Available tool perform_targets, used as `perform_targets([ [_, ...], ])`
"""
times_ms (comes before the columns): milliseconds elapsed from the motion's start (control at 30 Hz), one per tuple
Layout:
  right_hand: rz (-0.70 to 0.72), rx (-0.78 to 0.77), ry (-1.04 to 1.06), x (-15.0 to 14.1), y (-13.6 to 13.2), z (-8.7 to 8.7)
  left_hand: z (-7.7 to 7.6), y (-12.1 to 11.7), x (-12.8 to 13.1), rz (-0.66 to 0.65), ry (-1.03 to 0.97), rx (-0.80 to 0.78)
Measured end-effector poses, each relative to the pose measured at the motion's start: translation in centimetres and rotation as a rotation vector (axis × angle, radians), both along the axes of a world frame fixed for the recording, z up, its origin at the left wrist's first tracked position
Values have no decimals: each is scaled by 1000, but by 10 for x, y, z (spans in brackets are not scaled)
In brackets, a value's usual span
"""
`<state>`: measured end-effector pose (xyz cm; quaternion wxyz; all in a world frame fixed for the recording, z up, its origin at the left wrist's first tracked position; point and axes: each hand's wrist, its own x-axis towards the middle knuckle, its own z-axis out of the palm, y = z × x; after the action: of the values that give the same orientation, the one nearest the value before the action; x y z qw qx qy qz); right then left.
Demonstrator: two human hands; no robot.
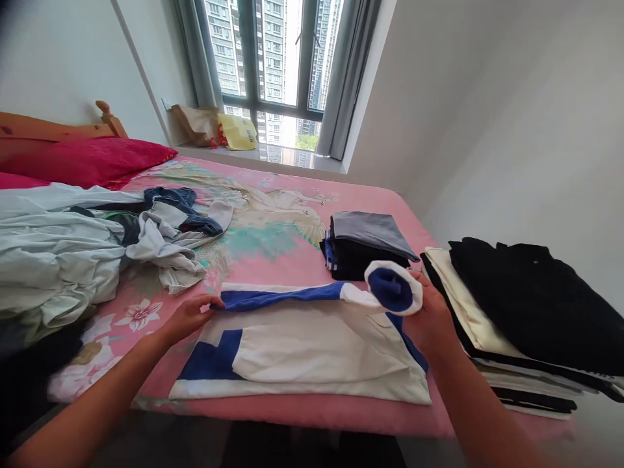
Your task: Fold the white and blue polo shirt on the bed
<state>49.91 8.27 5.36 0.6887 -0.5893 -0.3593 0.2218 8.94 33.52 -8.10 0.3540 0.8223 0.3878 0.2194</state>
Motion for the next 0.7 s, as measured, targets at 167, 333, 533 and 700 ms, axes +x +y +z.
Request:
perform_targets([
  [167,111,-145,104,-18,-27,-43,-17,-19,-6,-37,35,-11],
  [333,126,-164,210,-30,-36,-48,-3,-29,5,-15,74,220],
  [533,71,-97,295,-47,-37,-21,-2,-36,25,-57,241,342],
  [700,50,-42,325,-48,-36,-13,2,-28,33,-16,445,337],
])
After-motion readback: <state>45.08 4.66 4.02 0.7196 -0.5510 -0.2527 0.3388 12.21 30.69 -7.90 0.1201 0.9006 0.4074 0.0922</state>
